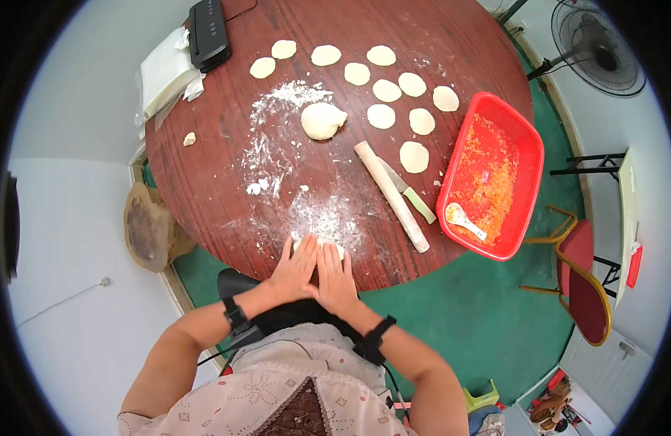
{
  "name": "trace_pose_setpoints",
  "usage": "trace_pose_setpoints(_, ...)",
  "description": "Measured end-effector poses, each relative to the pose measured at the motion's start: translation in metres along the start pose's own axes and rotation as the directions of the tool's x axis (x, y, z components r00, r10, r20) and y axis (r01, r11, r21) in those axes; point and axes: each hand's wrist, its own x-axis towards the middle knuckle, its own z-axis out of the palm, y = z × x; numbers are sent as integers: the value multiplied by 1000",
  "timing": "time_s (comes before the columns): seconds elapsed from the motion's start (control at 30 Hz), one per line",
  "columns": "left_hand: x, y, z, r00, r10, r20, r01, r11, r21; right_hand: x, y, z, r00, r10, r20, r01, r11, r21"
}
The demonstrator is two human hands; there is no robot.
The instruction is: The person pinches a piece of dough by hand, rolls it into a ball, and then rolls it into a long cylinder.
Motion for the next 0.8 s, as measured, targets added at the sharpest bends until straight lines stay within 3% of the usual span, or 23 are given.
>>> trace_pose_setpoints(0.07, 36, -31, 9, 985, 34, -168, 12, 965, 261, 47, 5, -11, 996, 67, -66, -74, 991, -112)
trace_pose_setpoints(0.13, 76, -52, -12, 980, -16, -199, 80, 945, 318, 93, 15, -19, 973, 108, -203, -148, 969, -197)
trace_pose_setpoints(0.2, 108, -70, -20, 943, -74, -325, 85, 996, 20, 128, 27, -36, 928, 165, -334, -213, 971, -112)
trace_pose_setpoints(0.37, 69, -39, -25, 975, -23, -219, 13, 999, -51, 90, 23, -33, 982, 52, -181, -74, 990, -117)
trace_pose_setpoints(0.4, 45, -25, -3, 960, 5, -279, -13, 1000, -25, 61, 16, -25, 991, 34, -127, -47, 994, -95)
trace_pose_setpoints(0.47, -4, 6, -3, 992, 19, -123, -53, 958, -282, 2, 5, -3, 999, -26, -25, 26, 1000, -1)
trace_pose_setpoints(0.5, -12, 13, -5, 999, 41, 35, -30, 963, -266, -3, 2, -6, 999, -22, 23, 22, 1000, 2)
trace_pose_setpoints(0.53, -9, 10, 0, 999, 16, -32, -24, 968, -251, -6, 0, -8, 997, -16, 72, 16, 1000, 7)
trace_pose_setpoints(0.6, 14, -6, 10, 986, -19, -167, -18, 976, -216, 25, 8, -6, 998, 47, -34, -49, 998, -51)
trace_pose_setpoints(0.7, 70, -43, -16, 976, -5, -216, 6, 1000, 4, 90, 22, -18, 961, 97, -258, -147, 972, -183)
trace_pose_setpoints(0.8, 107, -62, -26, 966, -62, -253, 74, 997, 39, 129, 28, -40, 914, 138, -382, -202, 970, -134)
